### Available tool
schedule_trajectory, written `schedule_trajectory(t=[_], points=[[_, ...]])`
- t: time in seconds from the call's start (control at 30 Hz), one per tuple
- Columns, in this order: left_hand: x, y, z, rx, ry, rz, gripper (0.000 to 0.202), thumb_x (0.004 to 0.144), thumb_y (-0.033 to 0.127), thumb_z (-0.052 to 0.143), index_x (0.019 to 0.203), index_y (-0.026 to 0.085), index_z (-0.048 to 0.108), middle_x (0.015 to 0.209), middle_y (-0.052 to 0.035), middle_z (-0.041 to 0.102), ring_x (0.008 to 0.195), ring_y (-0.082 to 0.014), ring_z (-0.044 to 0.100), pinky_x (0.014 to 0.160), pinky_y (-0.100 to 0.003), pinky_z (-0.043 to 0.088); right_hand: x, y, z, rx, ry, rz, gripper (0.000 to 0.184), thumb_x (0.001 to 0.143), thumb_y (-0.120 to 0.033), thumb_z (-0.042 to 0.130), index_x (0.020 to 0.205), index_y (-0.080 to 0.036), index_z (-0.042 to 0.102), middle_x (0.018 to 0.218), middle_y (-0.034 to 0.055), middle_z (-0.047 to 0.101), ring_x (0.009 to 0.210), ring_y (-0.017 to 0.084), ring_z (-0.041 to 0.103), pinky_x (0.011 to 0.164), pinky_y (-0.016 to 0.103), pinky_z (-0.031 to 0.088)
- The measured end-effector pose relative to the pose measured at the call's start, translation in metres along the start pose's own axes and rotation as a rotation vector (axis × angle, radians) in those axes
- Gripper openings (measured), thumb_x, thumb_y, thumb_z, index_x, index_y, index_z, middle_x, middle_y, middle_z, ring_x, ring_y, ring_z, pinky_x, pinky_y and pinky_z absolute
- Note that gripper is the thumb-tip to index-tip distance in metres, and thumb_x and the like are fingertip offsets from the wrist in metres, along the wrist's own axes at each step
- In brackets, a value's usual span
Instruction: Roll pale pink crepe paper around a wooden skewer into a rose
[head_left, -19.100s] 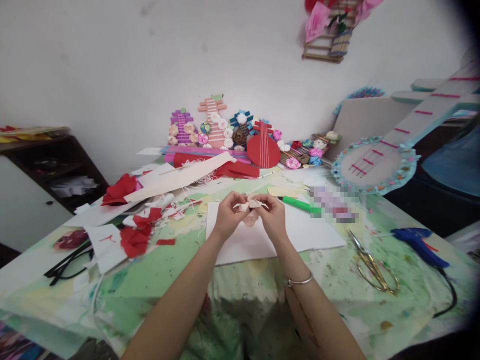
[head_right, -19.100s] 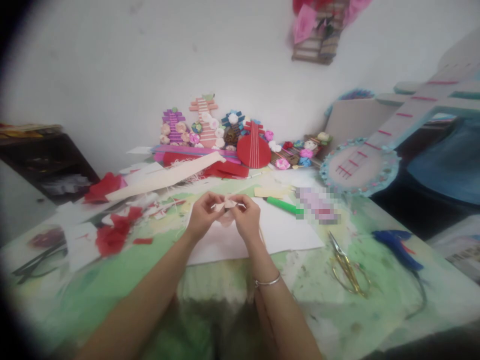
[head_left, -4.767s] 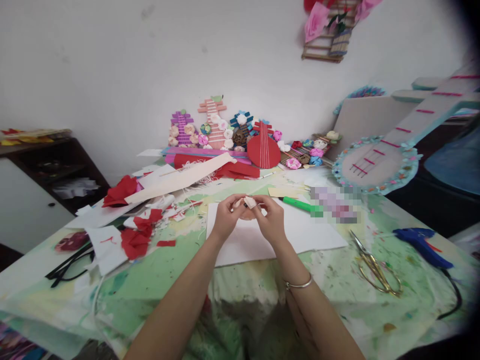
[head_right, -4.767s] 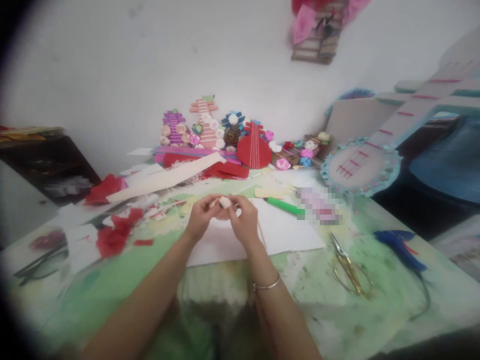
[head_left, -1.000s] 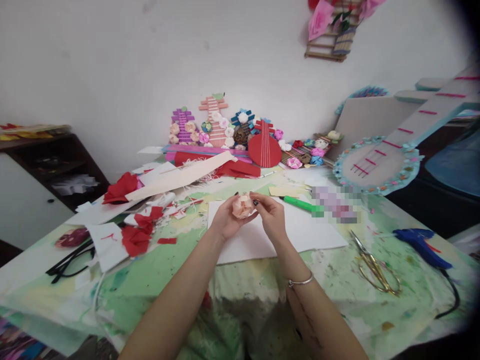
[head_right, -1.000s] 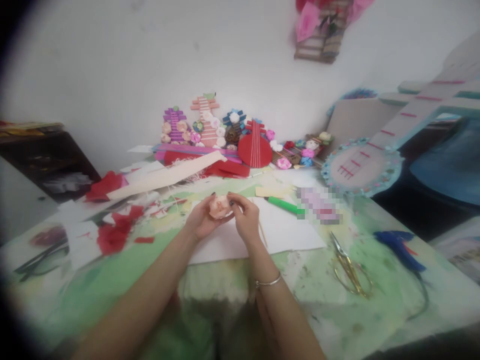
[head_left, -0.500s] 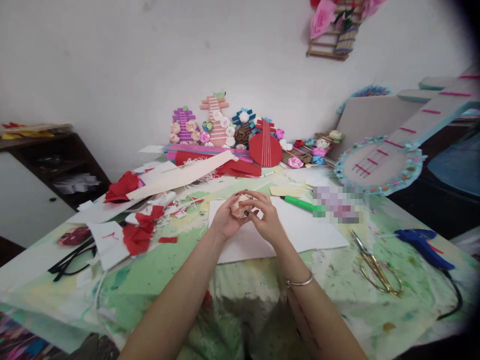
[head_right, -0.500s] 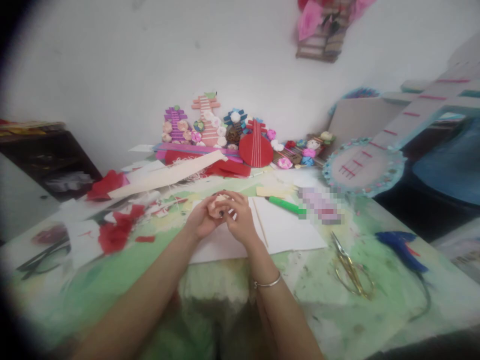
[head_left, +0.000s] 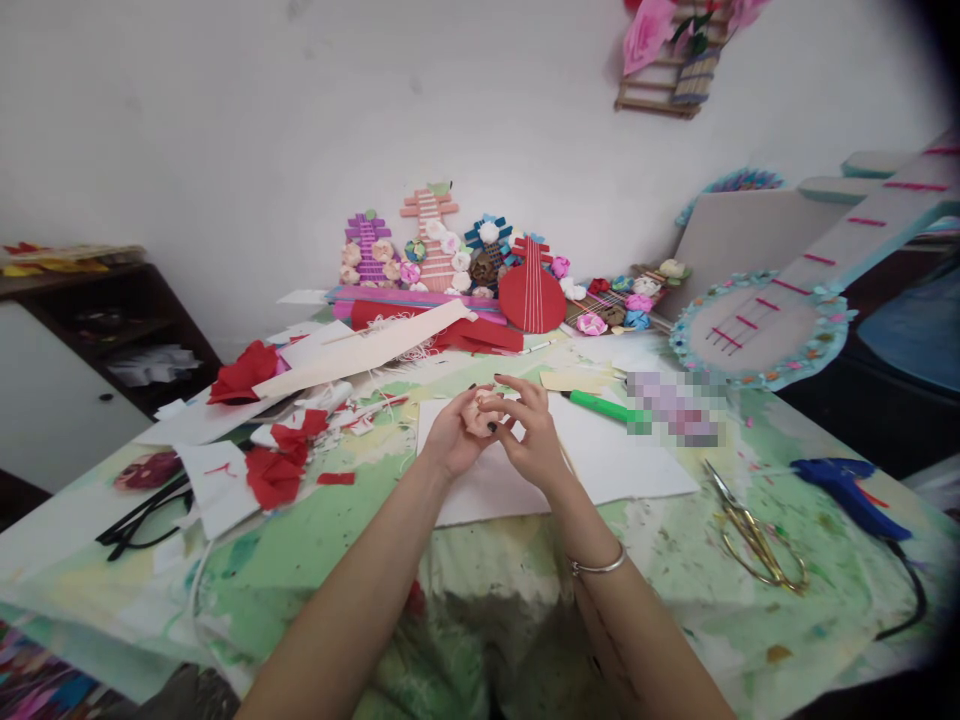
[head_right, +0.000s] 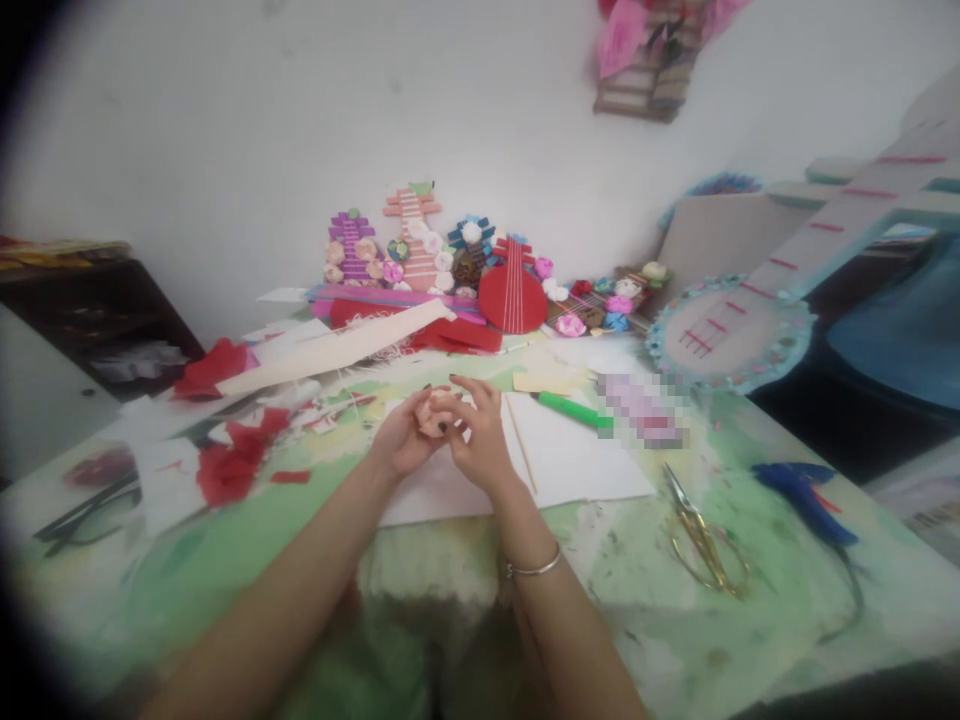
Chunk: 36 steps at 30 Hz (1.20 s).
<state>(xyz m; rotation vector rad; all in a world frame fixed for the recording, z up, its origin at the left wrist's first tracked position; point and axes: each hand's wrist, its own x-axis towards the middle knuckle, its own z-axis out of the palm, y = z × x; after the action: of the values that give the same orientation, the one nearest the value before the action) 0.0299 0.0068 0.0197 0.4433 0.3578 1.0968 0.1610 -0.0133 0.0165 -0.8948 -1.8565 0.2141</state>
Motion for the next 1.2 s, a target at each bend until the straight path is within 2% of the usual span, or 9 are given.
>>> schedule_trajectory(t=[0.13,0.23,0.3,0.43,0.57,0.77,0.87,1.0,1.2], points=[[-0.001,-0.002,0.000,0.051,-0.012,0.002,0.014,0.084,0.014,0.049,0.076,0.013,0.059,0.057,0.0028,0.055,0.043,-0.0051,0.047,0.061,-0.023,0.049,-0.001,0.005,0.003,-0.022,-0.042,0.018,0.029,0.075,-0.014,0.053,0.098,-0.026,0.065,0.127,0.0057,0.051,0.119,0.026,0.038,0.101,0.048,0.031],[-0.001,-0.003,0.001,0.103,-0.010,0.005,0.008,0.083,0.016,0.051,0.082,0.014,0.059,0.059,0.0019,0.057,0.048,-0.0066,0.053,0.065,-0.025,0.051,-0.001,0.007,0.003,-0.024,-0.041,0.053,0.025,0.079,-0.021,0.052,0.102,-0.023,0.062,0.126,0.0084,0.051,0.119,0.026,0.038,0.100,0.047,0.032],[-0.001,-0.003,0.001,0.123,-0.002,0.008,0.008,0.083,0.017,0.053,0.087,0.014,0.058,0.064,0.0008,0.059,0.052,-0.0079,0.057,0.064,-0.025,0.051,-0.001,0.007,0.003,-0.017,-0.049,0.065,0.019,0.081,-0.024,0.052,0.097,-0.023,0.063,0.125,0.0086,0.051,0.119,0.026,0.038,0.100,0.047,0.032],[0.000,-0.001,-0.003,0.158,0.021,0.031,0.015,0.081,0.017,0.054,0.095,0.018,0.058,0.073,0.0004,0.062,0.056,-0.0092,0.060,0.060,-0.024,0.051,0.000,0.006,0.001,0.026,-0.061,0.072,0.014,0.081,-0.017,0.049,0.082,-0.023,0.062,0.123,0.0067,0.052,0.118,0.025,0.040,0.100,0.046,0.031],[0.002,0.001,-0.006,0.172,0.011,0.036,0.017,0.082,0.016,0.053,0.097,0.017,0.060,0.082,-0.0026,0.065,0.065,-0.0120,0.063,0.058,-0.024,0.051,0.001,0.005,-0.003,0.079,-0.036,0.116,0.013,0.078,-0.014,0.051,0.079,-0.022,0.061,0.122,0.0067,0.052,0.117,0.025,0.042,0.101,0.046,0.030],[0.001,0.002,-0.002,0.135,0.075,0.030,0.013,0.084,0.015,0.050,0.088,0.013,0.062,0.073,-0.0022,0.064,0.059,-0.0100,0.060,0.054,-0.020,0.048,0.002,0.002,-0.005,0.115,-0.065,0.118,0.011,0.079,-0.019,0.052,0.079,-0.022,0.063,0.121,0.0067,0.052,0.115,0.025,0.043,0.100,0.045,0.031],[0.000,0.003,0.001,0.133,0.083,0.012,0.017,0.086,0.023,0.049,0.087,0.012,0.063,0.075,-0.0042,0.065,0.064,-0.0135,0.063,0.059,-0.024,0.051,0.002,0.003,-0.003,0.099,-0.031,0.123,0.010,0.080,-0.021,0.052,0.080,-0.021,0.062,0.119,0.0081,0.053,0.112,0.024,0.046,0.097,0.043,0.035],[-0.003,0.003,0.004,0.097,0.009,0.001,0.027,0.088,0.033,0.046,0.090,0.012,0.063,0.080,-0.0062,0.066,0.073,-0.0172,0.064,0.071,-0.033,0.053,0.001,0.006,0.001,0.038,0.053,0.122,0.009,0.080,-0.022,0.053,0.079,-0.021,0.061,0.115,0.0087,0.054,0.108,0.024,0.048,0.094,0.043,0.037],[-0.005,-0.002,0.002,0.167,-0.063,0.047,0.016,0.083,0.018,0.053,0.096,0.016,0.061,0.077,-0.0021,0.064,0.072,-0.0141,0.063,0.086,-0.040,0.049,-0.001,0.005,0.003,-0.023,0.133,0.101,0.009,0.080,-0.021,0.055,0.084,-0.021,0.063,0.112,0.0090,0.055,0.110,0.024,0.048,0.094,0.042,0.038]])
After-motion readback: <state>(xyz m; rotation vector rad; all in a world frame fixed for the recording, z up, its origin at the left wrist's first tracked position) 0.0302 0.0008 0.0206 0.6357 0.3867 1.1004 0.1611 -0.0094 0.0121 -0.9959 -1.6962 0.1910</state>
